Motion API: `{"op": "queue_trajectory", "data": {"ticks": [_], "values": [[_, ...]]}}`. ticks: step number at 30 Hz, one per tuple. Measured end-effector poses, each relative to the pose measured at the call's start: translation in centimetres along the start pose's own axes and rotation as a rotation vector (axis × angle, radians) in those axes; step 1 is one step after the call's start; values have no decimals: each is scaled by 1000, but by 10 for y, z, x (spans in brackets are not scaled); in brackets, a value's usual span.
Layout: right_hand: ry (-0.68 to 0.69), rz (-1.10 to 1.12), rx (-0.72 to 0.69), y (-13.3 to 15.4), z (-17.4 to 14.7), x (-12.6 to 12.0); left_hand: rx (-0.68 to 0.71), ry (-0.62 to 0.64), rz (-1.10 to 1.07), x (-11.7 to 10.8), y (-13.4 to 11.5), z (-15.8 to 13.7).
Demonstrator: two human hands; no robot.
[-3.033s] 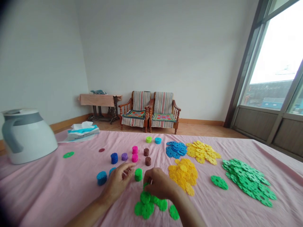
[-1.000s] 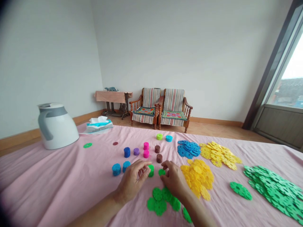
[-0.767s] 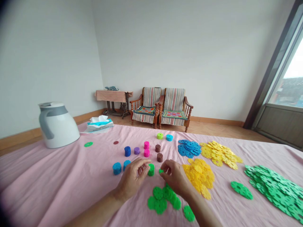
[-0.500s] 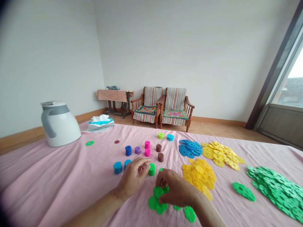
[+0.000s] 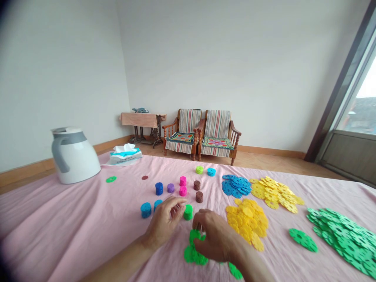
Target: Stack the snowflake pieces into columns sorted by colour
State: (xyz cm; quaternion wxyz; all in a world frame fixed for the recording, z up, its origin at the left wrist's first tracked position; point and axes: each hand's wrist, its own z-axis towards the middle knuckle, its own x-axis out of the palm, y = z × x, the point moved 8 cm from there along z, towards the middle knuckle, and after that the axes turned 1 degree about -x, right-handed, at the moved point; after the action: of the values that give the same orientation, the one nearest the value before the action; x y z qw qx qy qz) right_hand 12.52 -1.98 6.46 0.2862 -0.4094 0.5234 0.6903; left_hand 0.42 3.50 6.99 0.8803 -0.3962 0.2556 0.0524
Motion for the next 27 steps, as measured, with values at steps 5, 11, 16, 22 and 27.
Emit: {"op": "queue_trajectory", "data": {"ticks": [5,11,16,22,27], "values": [[-156,109,96,-30,6,-14,7,-5,-1,0,2,-1],[-327,25,113,-52,13,-11,2,-15,-9,0,4,-1],[-303,-35,62,-51,14,2,8,-14,-7,-1,4,-1],[-267,-69,95,-52,14,4,5,-7,0,0,5,-1],[-258,-39,100,-53,17,5,13,-13,-2,1,6,-1]]}}
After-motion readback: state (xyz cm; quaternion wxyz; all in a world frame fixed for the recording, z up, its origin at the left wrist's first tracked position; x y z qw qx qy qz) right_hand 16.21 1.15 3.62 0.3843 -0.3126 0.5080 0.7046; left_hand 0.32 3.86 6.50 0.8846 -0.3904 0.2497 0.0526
